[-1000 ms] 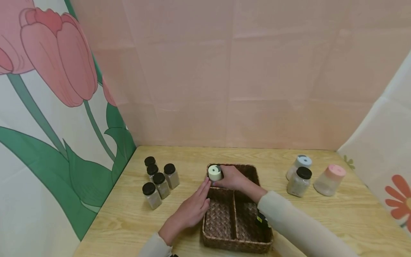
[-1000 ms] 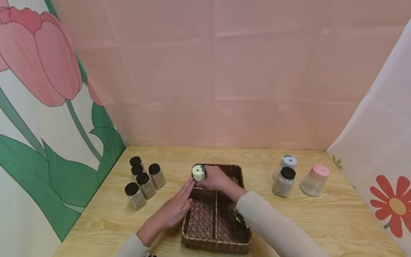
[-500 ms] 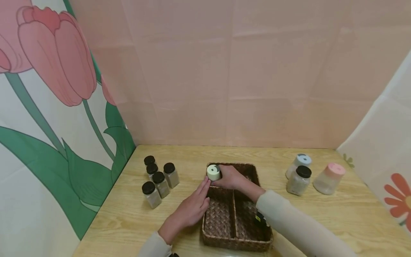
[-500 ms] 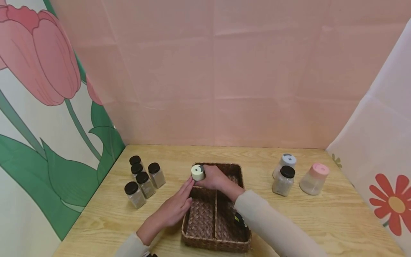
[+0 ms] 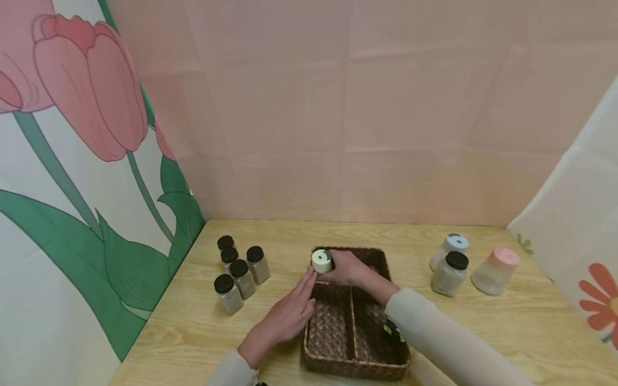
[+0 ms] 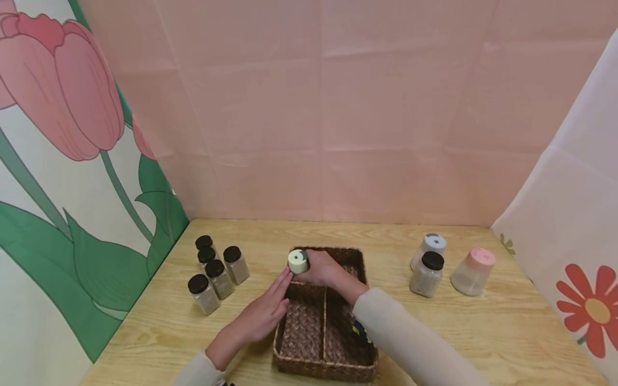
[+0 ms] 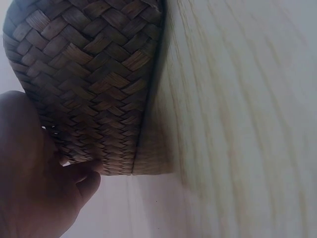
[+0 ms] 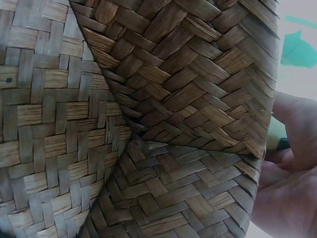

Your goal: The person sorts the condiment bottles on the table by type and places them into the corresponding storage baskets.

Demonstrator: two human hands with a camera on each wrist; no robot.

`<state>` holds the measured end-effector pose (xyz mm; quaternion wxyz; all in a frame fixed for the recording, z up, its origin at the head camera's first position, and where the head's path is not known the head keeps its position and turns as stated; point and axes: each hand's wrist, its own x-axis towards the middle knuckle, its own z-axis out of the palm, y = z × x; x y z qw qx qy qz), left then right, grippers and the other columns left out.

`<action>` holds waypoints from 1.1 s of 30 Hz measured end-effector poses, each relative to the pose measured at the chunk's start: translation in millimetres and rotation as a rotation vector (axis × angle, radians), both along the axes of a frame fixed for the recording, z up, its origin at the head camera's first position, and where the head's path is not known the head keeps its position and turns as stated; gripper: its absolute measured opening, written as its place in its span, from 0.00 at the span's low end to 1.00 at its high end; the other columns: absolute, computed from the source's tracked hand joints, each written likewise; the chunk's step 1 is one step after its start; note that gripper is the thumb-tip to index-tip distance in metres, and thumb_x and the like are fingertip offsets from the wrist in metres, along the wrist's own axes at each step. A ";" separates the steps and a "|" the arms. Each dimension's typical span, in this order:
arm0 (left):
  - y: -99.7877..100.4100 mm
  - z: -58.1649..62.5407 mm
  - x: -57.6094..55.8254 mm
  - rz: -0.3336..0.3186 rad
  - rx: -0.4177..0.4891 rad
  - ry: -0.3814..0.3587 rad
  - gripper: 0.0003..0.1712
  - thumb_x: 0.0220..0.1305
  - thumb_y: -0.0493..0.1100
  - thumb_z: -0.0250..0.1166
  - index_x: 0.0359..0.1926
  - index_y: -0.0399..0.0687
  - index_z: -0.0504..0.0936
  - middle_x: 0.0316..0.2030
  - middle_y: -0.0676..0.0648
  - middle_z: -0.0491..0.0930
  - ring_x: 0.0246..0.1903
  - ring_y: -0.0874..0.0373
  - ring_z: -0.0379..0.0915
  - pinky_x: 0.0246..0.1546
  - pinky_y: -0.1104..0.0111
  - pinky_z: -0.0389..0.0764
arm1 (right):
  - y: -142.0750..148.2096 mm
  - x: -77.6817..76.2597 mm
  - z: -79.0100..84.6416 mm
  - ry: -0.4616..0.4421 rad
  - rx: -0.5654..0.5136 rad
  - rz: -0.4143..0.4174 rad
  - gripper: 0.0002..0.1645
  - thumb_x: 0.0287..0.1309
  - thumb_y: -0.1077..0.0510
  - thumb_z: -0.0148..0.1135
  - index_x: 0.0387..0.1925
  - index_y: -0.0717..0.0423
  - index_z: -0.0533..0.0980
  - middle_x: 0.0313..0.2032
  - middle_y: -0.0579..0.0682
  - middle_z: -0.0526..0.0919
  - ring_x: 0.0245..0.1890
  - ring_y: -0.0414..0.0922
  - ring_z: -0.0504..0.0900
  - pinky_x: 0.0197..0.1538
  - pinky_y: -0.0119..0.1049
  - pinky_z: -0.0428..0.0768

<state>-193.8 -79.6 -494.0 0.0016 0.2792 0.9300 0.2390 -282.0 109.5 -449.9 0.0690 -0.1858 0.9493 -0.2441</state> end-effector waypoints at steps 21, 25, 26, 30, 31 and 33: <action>-1.4 -3.5 -1.0 0.001 0.008 -0.012 0.33 0.74 0.49 0.38 0.74 0.53 0.36 0.73 0.54 0.30 0.71 0.59 0.40 0.64 0.59 0.62 | 21.4 17.6 37.4 -0.086 -0.070 -0.015 0.39 0.52 0.44 0.66 0.62 0.56 0.67 0.53 0.51 0.78 0.53 0.47 0.76 0.52 0.45 0.76; -1.2 -2.5 -0.1 -0.005 0.013 -0.003 0.33 0.74 0.48 0.38 0.74 0.52 0.37 0.74 0.52 0.31 0.71 0.58 0.40 0.65 0.58 0.61 | 32.6 22.0 47.2 -0.071 -0.097 -0.035 0.40 0.53 0.42 0.65 0.63 0.57 0.66 0.56 0.54 0.75 0.55 0.52 0.75 0.52 0.49 0.76; -1.1 -2.7 0.1 -0.005 0.012 0.000 0.33 0.74 0.48 0.38 0.74 0.52 0.37 0.74 0.52 0.32 0.71 0.57 0.40 0.65 0.58 0.61 | 35.9 23.0 48.6 -0.065 -0.101 -0.036 0.41 0.53 0.41 0.64 0.64 0.57 0.65 0.57 0.55 0.75 0.56 0.53 0.74 0.52 0.49 0.76; -1.1 -2.8 0.8 -0.001 0.005 0.008 0.33 0.74 0.48 0.38 0.74 0.51 0.38 0.74 0.52 0.32 0.71 0.57 0.40 0.65 0.58 0.61 | 48.5 26.4 51.6 -0.057 -0.124 -0.030 0.44 0.54 0.38 0.62 0.65 0.56 0.63 0.59 0.57 0.73 0.56 0.55 0.74 0.52 0.50 0.76; -1.2 -2.8 1.1 0.001 0.004 0.008 0.33 0.74 0.48 0.38 0.74 0.51 0.38 0.74 0.52 0.32 0.71 0.57 0.40 0.65 0.58 0.61 | 51.4 27.3 52.0 -0.057 -0.130 -0.030 0.44 0.54 0.38 0.62 0.65 0.56 0.63 0.59 0.57 0.72 0.56 0.55 0.74 0.52 0.50 0.76; -1.3 -2.1 1.5 0.002 0.002 0.011 0.33 0.74 0.48 0.38 0.74 0.51 0.37 0.74 0.52 0.31 0.71 0.57 0.39 0.65 0.59 0.61 | 56.9 29.2 53.1 -0.049 -0.139 -0.027 0.44 0.54 0.37 0.61 0.65 0.56 0.63 0.59 0.58 0.72 0.55 0.54 0.75 0.51 0.50 0.77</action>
